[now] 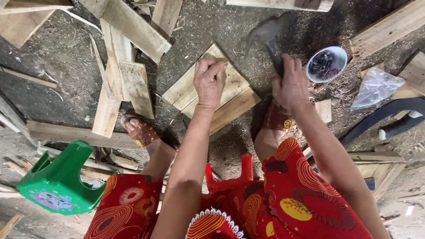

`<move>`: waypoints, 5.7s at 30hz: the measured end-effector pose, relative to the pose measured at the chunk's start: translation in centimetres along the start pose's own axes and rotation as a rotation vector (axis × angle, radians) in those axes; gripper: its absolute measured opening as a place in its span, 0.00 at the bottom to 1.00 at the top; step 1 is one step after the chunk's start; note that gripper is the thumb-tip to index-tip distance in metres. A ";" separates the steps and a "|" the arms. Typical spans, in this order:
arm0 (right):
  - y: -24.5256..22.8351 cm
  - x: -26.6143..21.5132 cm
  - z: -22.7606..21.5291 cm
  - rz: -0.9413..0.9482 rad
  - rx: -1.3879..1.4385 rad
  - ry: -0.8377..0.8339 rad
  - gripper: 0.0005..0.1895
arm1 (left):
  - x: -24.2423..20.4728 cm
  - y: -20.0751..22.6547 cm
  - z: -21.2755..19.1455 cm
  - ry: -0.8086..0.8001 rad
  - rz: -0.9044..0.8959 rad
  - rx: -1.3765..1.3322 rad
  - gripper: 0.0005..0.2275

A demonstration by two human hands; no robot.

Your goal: Nailing small wooden planks together using a hammer and nails to assemble a wooden piece.

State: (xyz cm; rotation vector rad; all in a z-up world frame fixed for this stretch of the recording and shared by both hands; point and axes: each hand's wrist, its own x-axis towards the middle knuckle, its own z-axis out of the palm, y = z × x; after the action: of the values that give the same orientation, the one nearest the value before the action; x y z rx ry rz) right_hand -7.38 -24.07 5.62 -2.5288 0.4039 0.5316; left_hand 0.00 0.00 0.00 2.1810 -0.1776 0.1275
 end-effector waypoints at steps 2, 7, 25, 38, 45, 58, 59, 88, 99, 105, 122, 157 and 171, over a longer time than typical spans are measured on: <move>-0.2 -0.9 -0.7 0.016 0.163 -0.009 0.29 | -0.4 -0.5 0.1 -0.002 0.005 -0.002 0.03; -0.4 -4.8 -1.9 -0.047 0.477 0.021 0.30 | -0.2 -0.3 -0.4 -0.018 0.014 -0.021 0.04; -3.5 -4.6 2.4 -0.356 0.195 0.030 0.29 | 0.4 0.3 -0.8 -0.017 0.077 0.081 0.07; -4.2 -3.6 2.5 -0.461 0.103 0.123 0.29 | 0.3 0.2 -0.7 -0.007 0.069 0.040 0.07; -4.2 -4.7 0.8 -0.342 0.207 0.068 0.35 | 0.3 0.9 -1.8 -0.103 0.041 0.069 0.14; -4.9 -4.4 -0.7 -0.440 0.190 -0.011 0.33 | 0.5 1.9 -2.5 -0.725 -0.126 0.974 0.39; -5.4 -4.3 -0.9 -0.481 0.197 0.031 0.32 | 0.7 2.1 -2.5 -0.785 -0.133 1.012 0.37; -6.4 -3.0 -1.3 -0.574 0.022 -0.065 0.21 | 1.7 3.4 -3.3 -0.830 -0.181 0.929 0.33; -5.8 -3.6 -3.1 -0.506 0.208 -0.010 0.21 | 1.0 2.4 -2.4 -0.778 -0.203 0.990 0.36; -4.3 -5.1 -2.7 -0.380 0.310 -0.088 0.25 | -0.4 0.2 -1.3 -0.411 -0.140 0.702 0.33; -3.2 -3.9 0.1 -0.663 -0.272 -0.026 0.26 | 1.5 2.7 -4.8 -0.874 -0.188 1.022 0.42; -8.0 -1.1 -5.0 -0.698 -0.389 -0.296 0.25 | 0.7 1.0 -4.0 -0.705 -0.106 0.833 0.31; -5.2 -0.7 -1.6 -0.654 -0.370 -0.230 0.30 | 1.1 2.3 -5.1 -0.864 -0.183 0.964 0.38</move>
State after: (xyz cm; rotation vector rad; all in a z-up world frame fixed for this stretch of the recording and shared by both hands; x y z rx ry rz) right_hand -5.54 -20.54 9.45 -2.6837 -0.6441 0.6601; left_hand 0.56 2.71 4.95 3.0500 -0.4643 -1.0487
